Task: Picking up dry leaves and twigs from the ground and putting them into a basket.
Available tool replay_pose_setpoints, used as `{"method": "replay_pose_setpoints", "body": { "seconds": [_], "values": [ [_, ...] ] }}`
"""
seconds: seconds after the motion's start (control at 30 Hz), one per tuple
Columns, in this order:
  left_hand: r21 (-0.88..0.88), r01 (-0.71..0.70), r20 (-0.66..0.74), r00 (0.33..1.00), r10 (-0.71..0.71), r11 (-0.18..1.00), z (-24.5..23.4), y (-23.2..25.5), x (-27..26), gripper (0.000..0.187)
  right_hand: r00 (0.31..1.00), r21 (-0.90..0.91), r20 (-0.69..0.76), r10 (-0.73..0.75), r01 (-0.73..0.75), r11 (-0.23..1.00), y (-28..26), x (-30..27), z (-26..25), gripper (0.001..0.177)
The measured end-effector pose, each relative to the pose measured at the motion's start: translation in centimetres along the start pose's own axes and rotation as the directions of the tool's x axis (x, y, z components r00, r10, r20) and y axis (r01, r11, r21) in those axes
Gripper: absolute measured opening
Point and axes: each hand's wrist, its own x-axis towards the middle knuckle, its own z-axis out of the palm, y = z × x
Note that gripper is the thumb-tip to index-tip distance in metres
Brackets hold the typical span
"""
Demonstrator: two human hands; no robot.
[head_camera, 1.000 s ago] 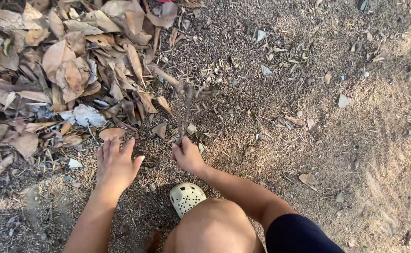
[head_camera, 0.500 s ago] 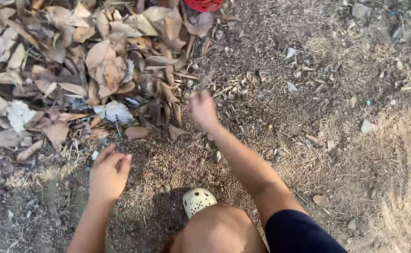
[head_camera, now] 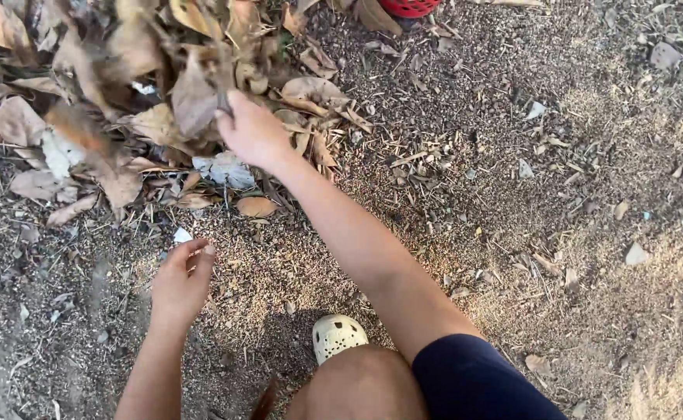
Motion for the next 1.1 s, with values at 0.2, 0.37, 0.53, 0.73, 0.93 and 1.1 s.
{"method": "replay_pose_setpoints", "body": {
  "seconds": [0.2,0.37,0.53,0.73,0.93,1.1],
  "values": [
    [-0.26,0.123,0.045,0.992,-0.115,0.958,1.6,-1.8,1.4,0.036,0.958,-0.161,-0.277,-0.079,0.035,0.986,4.5,-3.9,-3.2,0.023],
    [-0.373,0.219,0.069,0.976,-0.209,0.902,1.7,0.0,2.4,0.04,0.752,0.392,-0.619,0.225,0.048,0.919,15.4,-7.8,-7.6,0.024],
    [-0.544,0.347,0.162,0.937,-0.31,0.764,2.6,-2.2,3.5,0.039,0.709,0.813,-0.386,0.59,-0.04,0.58,15.2,-3.1,-8.2,0.025],
    [-0.583,0.404,0.204,0.913,-0.354,0.705,1.9,-1.8,3.0,0.04,0.867,0.687,-0.119,0.484,-0.28,0.67,6.4,-1.6,-4.4,0.026],
    [-0.614,0.37,0.16,0.923,-0.35,0.697,1.0,-3.5,4.0,0.048,0.868,0.539,-0.446,0.218,0.066,0.839,10.4,-8.9,-1.7,0.021],
    [-0.653,0.402,0.151,0.9,-0.409,0.642,2.0,-4.6,4.5,0.052,0.761,0.796,-0.224,0.61,-0.218,0.564,10.9,-13.1,-0.4,0.022]
  ]
}}
